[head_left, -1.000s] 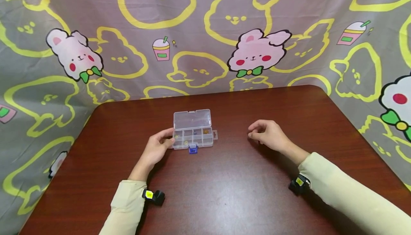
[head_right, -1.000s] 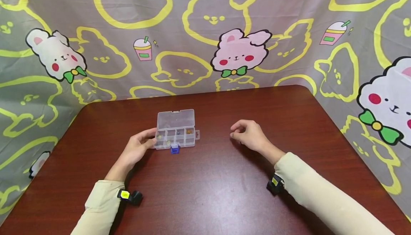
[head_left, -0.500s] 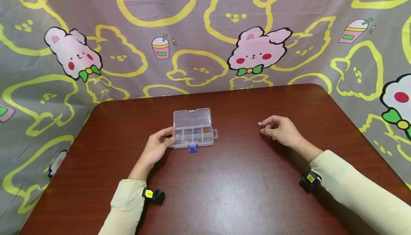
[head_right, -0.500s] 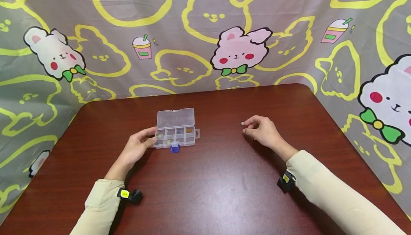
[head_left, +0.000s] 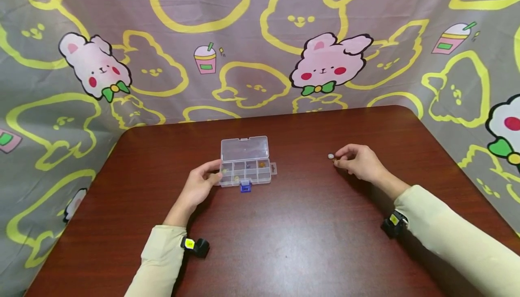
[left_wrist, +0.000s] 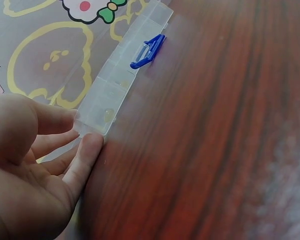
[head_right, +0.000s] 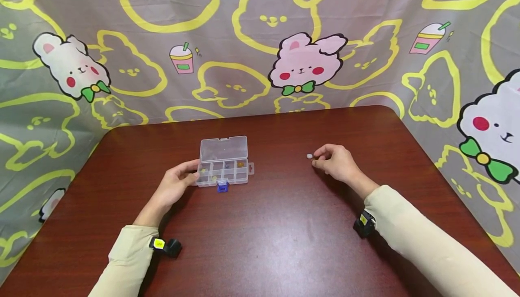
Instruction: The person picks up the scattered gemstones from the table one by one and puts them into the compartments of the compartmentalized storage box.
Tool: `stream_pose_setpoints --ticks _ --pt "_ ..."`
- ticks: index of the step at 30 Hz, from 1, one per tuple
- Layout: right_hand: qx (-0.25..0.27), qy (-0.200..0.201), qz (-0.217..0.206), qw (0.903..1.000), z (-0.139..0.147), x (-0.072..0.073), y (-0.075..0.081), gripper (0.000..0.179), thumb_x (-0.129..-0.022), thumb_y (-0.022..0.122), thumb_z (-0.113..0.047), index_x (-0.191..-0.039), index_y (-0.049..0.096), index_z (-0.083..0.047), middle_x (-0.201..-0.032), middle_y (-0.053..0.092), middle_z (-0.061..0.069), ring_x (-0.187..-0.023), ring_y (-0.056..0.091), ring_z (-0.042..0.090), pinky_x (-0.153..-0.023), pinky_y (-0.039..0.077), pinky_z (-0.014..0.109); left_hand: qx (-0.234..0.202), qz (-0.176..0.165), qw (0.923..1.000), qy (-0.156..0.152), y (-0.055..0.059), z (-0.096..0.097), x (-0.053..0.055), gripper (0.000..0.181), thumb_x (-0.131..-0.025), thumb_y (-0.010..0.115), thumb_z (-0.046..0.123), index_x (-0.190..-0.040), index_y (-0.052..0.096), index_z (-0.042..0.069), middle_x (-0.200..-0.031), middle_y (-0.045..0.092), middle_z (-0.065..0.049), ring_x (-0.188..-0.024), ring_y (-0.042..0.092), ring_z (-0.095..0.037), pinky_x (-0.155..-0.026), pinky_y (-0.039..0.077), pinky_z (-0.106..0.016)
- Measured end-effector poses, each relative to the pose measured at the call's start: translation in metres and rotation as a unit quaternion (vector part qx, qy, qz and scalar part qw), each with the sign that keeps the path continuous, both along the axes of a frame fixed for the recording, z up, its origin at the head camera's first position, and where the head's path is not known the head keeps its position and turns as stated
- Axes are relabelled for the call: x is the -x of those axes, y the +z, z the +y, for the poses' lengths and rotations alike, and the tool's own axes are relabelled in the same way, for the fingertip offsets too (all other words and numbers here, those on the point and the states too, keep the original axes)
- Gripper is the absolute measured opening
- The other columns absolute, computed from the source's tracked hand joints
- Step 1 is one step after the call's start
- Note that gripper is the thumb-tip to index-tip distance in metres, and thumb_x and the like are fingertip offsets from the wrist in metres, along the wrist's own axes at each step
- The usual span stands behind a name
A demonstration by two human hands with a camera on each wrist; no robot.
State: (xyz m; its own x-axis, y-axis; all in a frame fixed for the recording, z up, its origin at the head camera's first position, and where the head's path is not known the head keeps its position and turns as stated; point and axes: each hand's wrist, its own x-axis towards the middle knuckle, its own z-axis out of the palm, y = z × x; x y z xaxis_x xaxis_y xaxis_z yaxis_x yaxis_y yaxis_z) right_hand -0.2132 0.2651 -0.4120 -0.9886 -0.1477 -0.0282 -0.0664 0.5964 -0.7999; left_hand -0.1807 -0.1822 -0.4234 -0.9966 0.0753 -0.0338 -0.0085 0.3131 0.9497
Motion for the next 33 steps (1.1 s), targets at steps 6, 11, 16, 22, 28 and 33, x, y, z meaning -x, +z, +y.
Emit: stream_pose_setpoints --ticks 6,11,16,22,28,33 --pt "-0.010 0.008 -0.017 0.9998 -0.0012 0.0024 0.0033 0.024 -0.090 0.074 -0.013 -0.108 0.067 0.001 -0.077 0.061 0.005 -0.050 0.050 0.015 -0.039 0.040 0.029 -0.006 0.002 1.0000 -0.003 0.0007 -0.0002 0.0003 0.040 -0.100 0.056 -0.002 -0.140 0.054 -0.005 -0.132 0.059 -0.025 -0.104 0.062 -0.030 -0.078 0.054 -0.022" --pt "-0.022 0.008 -0.024 0.9994 -0.0024 0.0048 0.0041 0.022 -0.090 0.073 -0.013 -0.106 0.067 0.001 -0.076 0.059 0.005 -0.049 0.049 0.015 -0.039 0.039 0.027 -0.006 0.001 1.0000 -0.003 0.0004 -0.0005 0.0007 0.040 -0.100 0.056 -0.002 -0.140 0.054 -0.005 -0.132 0.059 -0.025 -0.104 0.062 -0.031 -0.078 0.054 -0.022" --pt "-0.027 0.007 -0.023 0.9993 -0.0039 0.0047 0.0047 0.020 -0.090 0.072 -0.011 -0.105 0.067 0.002 -0.075 0.058 0.004 -0.049 0.049 0.014 -0.039 0.039 0.026 -0.008 0.000 1.0000 -0.003 0.0003 -0.0004 0.0003 0.040 -0.100 0.055 -0.002 -0.140 0.054 -0.005 -0.133 0.059 -0.025 -0.105 0.062 -0.031 -0.078 0.054 -0.022" --pt "-0.030 0.004 -0.020 0.9993 -0.0049 0.0046 0.0043 0.017 -0.089 0.072 -0.010 -0.102 0.068 0.001 -0.073 0.058 0.003 -0.049 0.049 0.014 -0.039 0.039 0.026 -0.007 0.000 1.0000 -0.004 -0.0003 -0.0006 0.0001 0.040 -0.100 0.055 -0.002 -0.140 0.054 -0.005 -0.134 0.058 -0.024 -0.106 0.061 -0.031 -0.079 0.053 -0.021" --pt "-0.034 0.006 -0.014 0.9993 -0.0053 0.0043 0.0039 0.015 -0.089 0.072 -0.010 -0.100 0.069 0.000 -0.071 0.057 0.002 -0.047 0.048 0.013 -0.039 0.038 0.026 -0.002 0.001 1.0000 -0.002 -0.0005 -0.0008 -0.0002 0.040 -0.100 0.056 -0.001 -0.140 0.054 -0.005 -0.136 0.057 -0.023 -0.106 0.060 -0.031 -0.079 0.053 -0.022" --pt "-0.036 0.005 -0.014 0.9992 -0.0049 0.0039 0.0034 0.014 -0.090 0.072 -0.009 -0.100 0.069 0.000 -0.070 0.056 0.002 -0.046 0.047 0.013 -0.039 0.038 0.026 -0.006 0.001 1.0000 -0.003 -0.0012 -0.0005 0.0000 0.040 -0.100 0.056 -0.001 -0.140 0.054 -0.004 -0.136 0.057 -0.023 -0.106 0.061 -0.032 -0.080 0.053 -0.023"
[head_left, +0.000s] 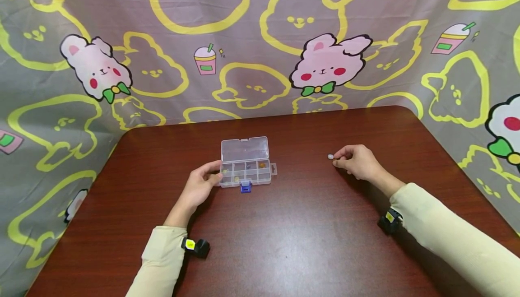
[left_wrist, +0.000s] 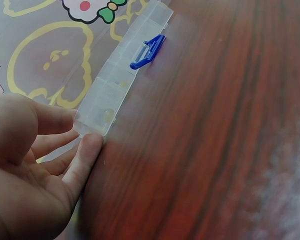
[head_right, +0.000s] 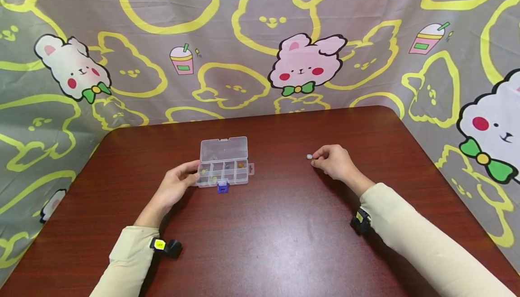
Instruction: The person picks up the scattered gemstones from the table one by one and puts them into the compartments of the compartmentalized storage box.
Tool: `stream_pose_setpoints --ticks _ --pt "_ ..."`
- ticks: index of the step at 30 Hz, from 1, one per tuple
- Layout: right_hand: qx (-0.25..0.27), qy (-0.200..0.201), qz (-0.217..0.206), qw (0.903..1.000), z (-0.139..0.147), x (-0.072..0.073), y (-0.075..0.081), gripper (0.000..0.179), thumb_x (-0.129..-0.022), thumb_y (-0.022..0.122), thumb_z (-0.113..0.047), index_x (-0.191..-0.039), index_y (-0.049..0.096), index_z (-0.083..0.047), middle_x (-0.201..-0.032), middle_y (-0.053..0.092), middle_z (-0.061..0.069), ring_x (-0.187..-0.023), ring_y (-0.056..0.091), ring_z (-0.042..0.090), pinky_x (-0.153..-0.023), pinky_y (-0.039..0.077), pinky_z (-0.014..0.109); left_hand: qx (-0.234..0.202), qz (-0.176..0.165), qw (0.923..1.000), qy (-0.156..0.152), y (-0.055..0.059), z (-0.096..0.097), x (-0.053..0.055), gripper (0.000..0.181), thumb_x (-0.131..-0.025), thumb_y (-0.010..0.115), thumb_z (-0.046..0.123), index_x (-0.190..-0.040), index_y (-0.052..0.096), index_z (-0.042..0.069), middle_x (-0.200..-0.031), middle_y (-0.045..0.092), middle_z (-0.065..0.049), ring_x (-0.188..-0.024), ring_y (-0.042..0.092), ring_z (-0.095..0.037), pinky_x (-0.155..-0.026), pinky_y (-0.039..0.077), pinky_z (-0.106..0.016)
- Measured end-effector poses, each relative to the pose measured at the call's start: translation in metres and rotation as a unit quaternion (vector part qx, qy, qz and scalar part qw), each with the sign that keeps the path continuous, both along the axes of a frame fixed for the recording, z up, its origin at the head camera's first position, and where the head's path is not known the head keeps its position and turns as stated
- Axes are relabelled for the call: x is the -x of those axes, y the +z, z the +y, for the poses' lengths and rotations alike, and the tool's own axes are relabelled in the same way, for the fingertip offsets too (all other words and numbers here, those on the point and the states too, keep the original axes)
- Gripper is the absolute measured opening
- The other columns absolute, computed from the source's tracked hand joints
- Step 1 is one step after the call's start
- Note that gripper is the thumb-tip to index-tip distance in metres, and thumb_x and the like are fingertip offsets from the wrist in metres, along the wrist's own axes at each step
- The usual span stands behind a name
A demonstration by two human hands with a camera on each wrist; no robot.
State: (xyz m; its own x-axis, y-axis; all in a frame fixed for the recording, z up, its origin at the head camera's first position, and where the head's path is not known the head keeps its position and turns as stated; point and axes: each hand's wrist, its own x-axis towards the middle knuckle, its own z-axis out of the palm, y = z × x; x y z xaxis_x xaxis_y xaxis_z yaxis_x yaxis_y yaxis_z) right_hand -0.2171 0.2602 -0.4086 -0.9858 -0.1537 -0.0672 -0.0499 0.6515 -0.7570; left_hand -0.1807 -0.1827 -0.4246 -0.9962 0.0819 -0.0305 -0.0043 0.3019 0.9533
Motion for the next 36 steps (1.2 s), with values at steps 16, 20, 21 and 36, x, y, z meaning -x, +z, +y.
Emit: stream_pose_setpoints --ticks 16,20,21,36 --pt "0.002 -0.003 0.002 1.0000 0.003 -0.002 0.000 0.013 -0.090 0.072 -0.009 -0.099 0.069 0.000 -0.068 0.058 0.002 -0.047 0.050 0.015 -0.039 0.041 0.028 0.009 0.001 1.0000 0.003 0.001 0.001 0.000 0.040 -0.100 0.057 -0.001 -0.140 0.054 -0.004 -0.138 0.057 -0.022 -0.106 0.062 -0.029 -0.081 0.054 -0.025" --pt "0.000 -0.004 0.002 1.0000 0.003 -0.004 0.001 0.013 -0.090 0.072 -0.010 -0.099 0.069 -0.001 -0.069 0.059 0.004 -0.048 0.051 0.016 -0.039 0.042 0.029 0.012 0.001 0.9999 0.002 0.002 0.001 0.000 0.041 -0.100 0.057 0.000 -0.140 0.054 -0.004 -0.138 0.057 -0.021 -0.105 0.062 -0.029 -0.081 0.054 -0.025" --pt "0.001 -0.004 0.001 1.0000 0.003 -0.004 0.001 0.014 -0.090 0.072 -0.010 -0.099 0.069 0.000 -0.069 0.059 0.005 -0.048 0.051 0.016 -0.040 0.043 0.029 0.012 0.000 0.9999 0.003 0.002 0.002 0.000 0.041 -0.100 0.057 0.000 -0.141 0.054 -0.003 -0.138 0.057 -0.021 -0.105 0.062 -0.029 -0.081 0.054 -0.025" --pt "0.006 -0.007 0.003 1.0000 0.005 -0.011 0.005 0.015 -0.090 0.073 -0.012 -0.101 0.070 -0.001 -0.073 0.064 0.006 -0.050 0.052 0.017 -0.040 0.043 0.030 0.024 -0.006 0.9997 0.001 0.002 0.001 -0.002 0.041 -0.101 0.056 0.001 -0.142 0.054 -0.001 -0.136 0.058 -0.019 -0.106 0.061 -0.030 -0.082 0.054 -0.025"
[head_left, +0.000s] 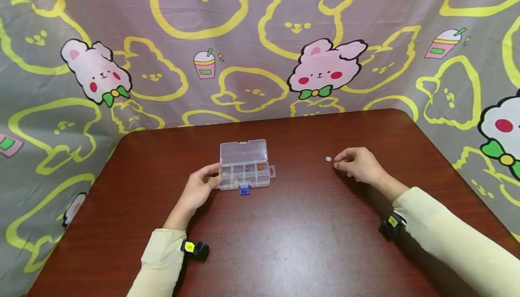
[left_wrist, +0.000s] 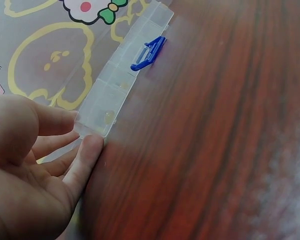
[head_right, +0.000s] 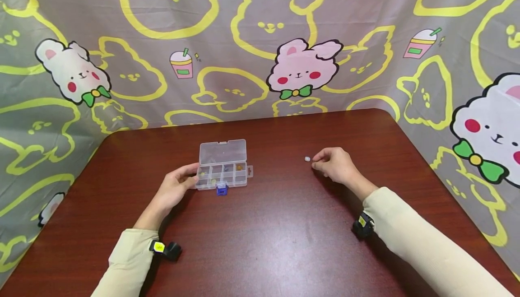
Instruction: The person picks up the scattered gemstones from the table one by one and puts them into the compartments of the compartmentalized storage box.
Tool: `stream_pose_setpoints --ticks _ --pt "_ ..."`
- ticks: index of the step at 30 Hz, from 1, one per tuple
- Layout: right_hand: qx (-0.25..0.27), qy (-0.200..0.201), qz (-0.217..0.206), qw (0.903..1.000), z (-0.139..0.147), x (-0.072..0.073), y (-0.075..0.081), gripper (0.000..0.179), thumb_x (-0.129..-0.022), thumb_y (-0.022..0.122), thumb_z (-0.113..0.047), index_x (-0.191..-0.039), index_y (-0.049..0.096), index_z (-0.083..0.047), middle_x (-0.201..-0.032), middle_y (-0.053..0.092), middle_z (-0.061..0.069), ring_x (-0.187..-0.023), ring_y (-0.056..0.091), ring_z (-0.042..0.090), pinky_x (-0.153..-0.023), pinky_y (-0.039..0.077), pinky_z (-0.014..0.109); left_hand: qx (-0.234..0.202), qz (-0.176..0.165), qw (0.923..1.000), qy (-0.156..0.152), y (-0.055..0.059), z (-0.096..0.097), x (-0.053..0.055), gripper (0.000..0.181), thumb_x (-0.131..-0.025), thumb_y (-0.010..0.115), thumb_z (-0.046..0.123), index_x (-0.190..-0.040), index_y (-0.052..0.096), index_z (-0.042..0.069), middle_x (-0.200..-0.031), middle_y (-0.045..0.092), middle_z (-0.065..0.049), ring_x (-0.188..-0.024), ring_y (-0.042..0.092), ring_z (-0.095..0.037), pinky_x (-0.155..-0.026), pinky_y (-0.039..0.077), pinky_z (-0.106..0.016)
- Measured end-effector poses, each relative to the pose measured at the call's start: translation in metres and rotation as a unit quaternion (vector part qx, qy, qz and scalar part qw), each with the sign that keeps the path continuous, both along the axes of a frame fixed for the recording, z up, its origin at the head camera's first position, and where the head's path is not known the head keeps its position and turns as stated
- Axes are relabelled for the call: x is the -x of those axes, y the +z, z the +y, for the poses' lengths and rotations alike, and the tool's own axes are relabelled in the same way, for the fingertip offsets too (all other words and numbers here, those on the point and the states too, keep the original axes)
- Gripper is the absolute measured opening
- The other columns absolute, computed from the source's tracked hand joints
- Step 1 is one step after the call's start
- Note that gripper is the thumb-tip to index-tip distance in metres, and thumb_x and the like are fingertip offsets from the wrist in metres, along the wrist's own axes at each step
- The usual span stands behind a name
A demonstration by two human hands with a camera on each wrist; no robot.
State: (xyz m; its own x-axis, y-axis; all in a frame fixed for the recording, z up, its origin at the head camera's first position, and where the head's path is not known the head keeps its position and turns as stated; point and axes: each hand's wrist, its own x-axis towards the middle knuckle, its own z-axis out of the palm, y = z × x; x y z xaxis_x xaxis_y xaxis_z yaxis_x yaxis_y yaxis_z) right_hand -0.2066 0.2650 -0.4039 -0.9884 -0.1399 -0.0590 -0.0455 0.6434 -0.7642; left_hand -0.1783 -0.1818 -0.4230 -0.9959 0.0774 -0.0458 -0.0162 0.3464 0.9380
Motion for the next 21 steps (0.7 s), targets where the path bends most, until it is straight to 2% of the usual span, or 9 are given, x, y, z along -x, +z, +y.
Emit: stream_pose_setpoints --ticks 13,21 --pt "0.000 0.000 0.003 1.0000 -0.0016 -0.0043 0.0033 0.014 -0.090 0.073 -0.010 -0.100 0.070 -0.001 -0.072 0.065 0.007 -0.050 0.053 0.019 -0.040 0.042 0.030 -0.020 0.007 0.9998 0.001 0.0005 0.0002 0.0004 0.040 -0.100 0.056 -0.001 -0.140 0.054 -0.005 -0.134 0.059 -0.024 -0.105 0.062 -0.031 -0.079 0.054 -0.022" --pt "0.006 -0.004 0.004 1.0000 -0.0046 -0.0057 0.0045 0.013 -0.089 0.072 -0.009 -0.100 0.070 -0.001 -0.074 0.066 0.006 -0.052 0.054 0.018 -0.040 0.041 0.029 -0.011 0.004 0.9999 0.004 0.0009 0.0001 0.0003 0.040 -0.100 0.056 0.000 -0.140 0.055 -0.003 -0.135 0.059 -0.022 -0.103 0.062 -0.029 -0.080 0.054 -0.023"
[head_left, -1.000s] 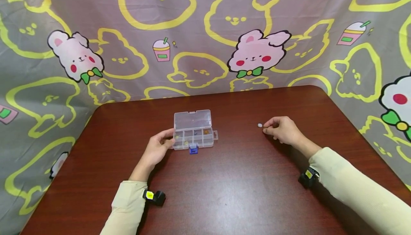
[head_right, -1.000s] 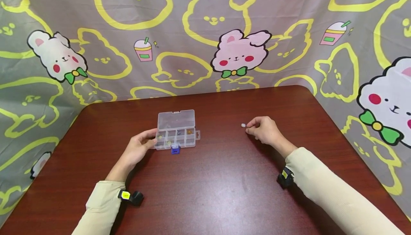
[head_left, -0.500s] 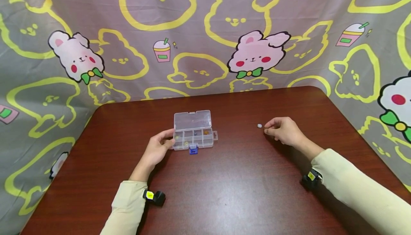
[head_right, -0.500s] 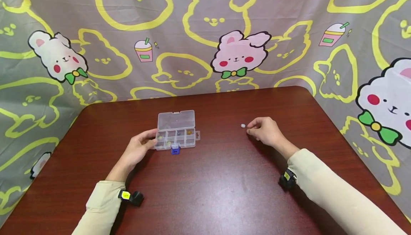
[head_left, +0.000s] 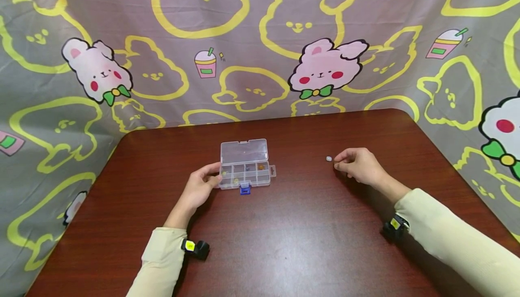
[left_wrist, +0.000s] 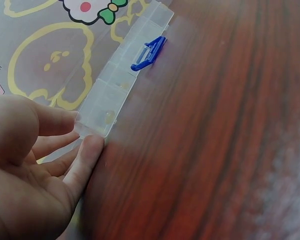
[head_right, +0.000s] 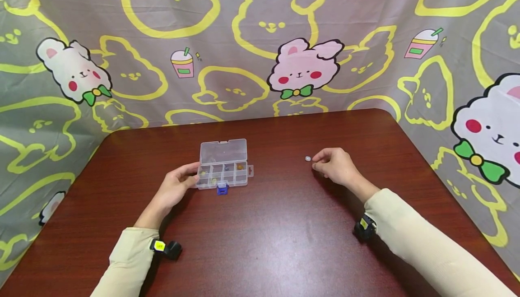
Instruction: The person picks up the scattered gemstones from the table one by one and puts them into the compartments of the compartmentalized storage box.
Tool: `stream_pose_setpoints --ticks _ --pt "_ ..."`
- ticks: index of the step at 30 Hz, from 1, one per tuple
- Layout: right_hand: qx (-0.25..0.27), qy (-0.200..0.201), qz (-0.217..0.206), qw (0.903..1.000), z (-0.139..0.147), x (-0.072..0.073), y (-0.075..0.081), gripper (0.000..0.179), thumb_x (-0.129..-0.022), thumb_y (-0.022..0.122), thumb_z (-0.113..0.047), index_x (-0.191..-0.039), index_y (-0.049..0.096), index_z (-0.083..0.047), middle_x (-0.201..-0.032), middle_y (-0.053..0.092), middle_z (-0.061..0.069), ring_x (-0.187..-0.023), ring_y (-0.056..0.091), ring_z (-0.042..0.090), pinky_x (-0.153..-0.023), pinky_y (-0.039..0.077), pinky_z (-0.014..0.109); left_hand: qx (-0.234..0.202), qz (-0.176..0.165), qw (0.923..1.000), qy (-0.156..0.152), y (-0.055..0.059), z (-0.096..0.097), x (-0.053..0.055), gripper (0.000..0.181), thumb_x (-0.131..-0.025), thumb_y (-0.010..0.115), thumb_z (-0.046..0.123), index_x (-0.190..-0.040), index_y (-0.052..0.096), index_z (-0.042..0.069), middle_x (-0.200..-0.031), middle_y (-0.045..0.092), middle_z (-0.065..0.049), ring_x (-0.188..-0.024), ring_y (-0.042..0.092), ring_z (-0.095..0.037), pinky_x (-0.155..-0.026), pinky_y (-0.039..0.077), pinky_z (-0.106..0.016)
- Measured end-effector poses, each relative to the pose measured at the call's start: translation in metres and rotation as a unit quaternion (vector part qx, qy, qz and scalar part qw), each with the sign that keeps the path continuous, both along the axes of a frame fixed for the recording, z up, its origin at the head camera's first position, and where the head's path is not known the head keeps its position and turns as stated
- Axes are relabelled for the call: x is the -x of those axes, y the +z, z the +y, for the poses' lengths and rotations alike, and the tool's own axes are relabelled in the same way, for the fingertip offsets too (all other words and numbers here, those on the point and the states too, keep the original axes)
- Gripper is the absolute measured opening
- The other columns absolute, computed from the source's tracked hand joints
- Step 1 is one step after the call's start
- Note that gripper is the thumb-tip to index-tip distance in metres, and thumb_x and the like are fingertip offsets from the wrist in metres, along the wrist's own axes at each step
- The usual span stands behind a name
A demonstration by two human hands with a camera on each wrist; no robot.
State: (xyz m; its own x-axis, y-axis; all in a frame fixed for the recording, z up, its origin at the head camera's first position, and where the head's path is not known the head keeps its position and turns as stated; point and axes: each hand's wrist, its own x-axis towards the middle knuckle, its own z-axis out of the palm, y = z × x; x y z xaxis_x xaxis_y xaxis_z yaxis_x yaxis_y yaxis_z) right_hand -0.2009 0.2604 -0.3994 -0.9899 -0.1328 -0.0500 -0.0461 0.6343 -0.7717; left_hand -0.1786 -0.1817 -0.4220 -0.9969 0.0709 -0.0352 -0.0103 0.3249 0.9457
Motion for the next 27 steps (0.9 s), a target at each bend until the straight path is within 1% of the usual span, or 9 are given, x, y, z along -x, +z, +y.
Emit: stream_pose_setpoints --ticks 8,15,18,22,25,27 --pt "0.004 0.006 0.003 1.0000 -0.002 -0.001 -0.002 0.013 -0.089 0.072 -0.008 -0.099 0.070 -0.001 -0.072 0.065 0.004 -0.052 0.054 0.018 -0.040 0.041 0.029 -0.009 0.001 1.0000 0.000 -0.002 0.000 0.002 0.040 -0.099 0.057 -0.002 -0.139 0.055 -0.004 -0.132 0.060 -0.024 -0.102 0.062 -0.029 -0.078 0.054 -0.022" --pt "0.009 0.013 0.010 0.9998 -0.009 -0.001 -0.006 0.011 -0.088 0.073 -0.008 -0.097 0.071 -0.001 -0.071 0.065 0.003 -0.051 0.053 0.016 -0.040 0.040 0.028 -0.009 -0.002 1.0000 0.002 -0.002 0.001 0.001 0.040 -0.099 0.057 -0.002 -0.140 0.054 -0.004 -0.132 0.060 -0.024 -0.103 0.062 -0.030 -0.078 0.054 -0.021" --pt "0.012 0.020 0.023 0.9995 -0.013 -0.001 -0.007 0.010 -0.087 0.074 -0.007 -0.096 0.071 -0.002 -0.073 0.067 0.004 -0.053 0.054 0.015 -0.041 0.042 0.029 -0.012 0.002 0.9999 0.001 -0.001 0.001 0.001 0.041 -0.099 0.057 -0.002 -0.140 0.054 -0.005 -0.131 0.060 -0.025 -0.103 0.062 -0.030 -0.078 0.053 -0.021" --pt "0.017 0.032 0.041 0.9985 -0.020 -0.002 -0.010 0.010 -0.086 0.074 -0.004 -0.095 0.072 -0.001 -0.081 0.071 0.006 -0.054 0.056 0.016 -0.045 0.045 0.029 -0.017 0.010 0.9998 0.000 -0.001 0.001 0.000 0.041 -0.098 0.056 -0.004 -0.139 0.054 -0.007 -0.131 0.059 -0.027 -0.101 0.062 -0.027 -0.077 0.053 -0.021" --pt "0.016 0.032 0.038 0.9986 -0.026 -0.002 -0.010 0.009 -0.086 0.073 -0.004 -0.094 0.073 -0.002 -0.080 0.070 0.006 -0.055 0.057 0.016 -0.047 0.047 0.028 -0.015 0.014 0.9998 0.000 -0.002 0.001 0.000 0.040 -0.098 0.057 -0.005 -0.138 0.055 -0.007 -0.131 0.059 -0.026 -0.098 0.063 -0.024 -0.076 0.053 -0.021" --pt "0.015 0.036 0.036 0.9986 -0.029 -0.002 -0.011 0.009 -0.087 0.073 -0.005 -0.095 0.073 -0.002 -0.077 0.069 0.005 -0.055 0.057 0.016 -0.048 0.046 0.028 -0.013 0.017 0.9998 -0.001 -0.003 0.000 0.000 0.040 -0.098 0.057 -0.005 -0.138 0.055 -0.007 -0.131 0.059 -0.026 -0.098 0.063 -0.022 -0.076 0.053 -0.022"
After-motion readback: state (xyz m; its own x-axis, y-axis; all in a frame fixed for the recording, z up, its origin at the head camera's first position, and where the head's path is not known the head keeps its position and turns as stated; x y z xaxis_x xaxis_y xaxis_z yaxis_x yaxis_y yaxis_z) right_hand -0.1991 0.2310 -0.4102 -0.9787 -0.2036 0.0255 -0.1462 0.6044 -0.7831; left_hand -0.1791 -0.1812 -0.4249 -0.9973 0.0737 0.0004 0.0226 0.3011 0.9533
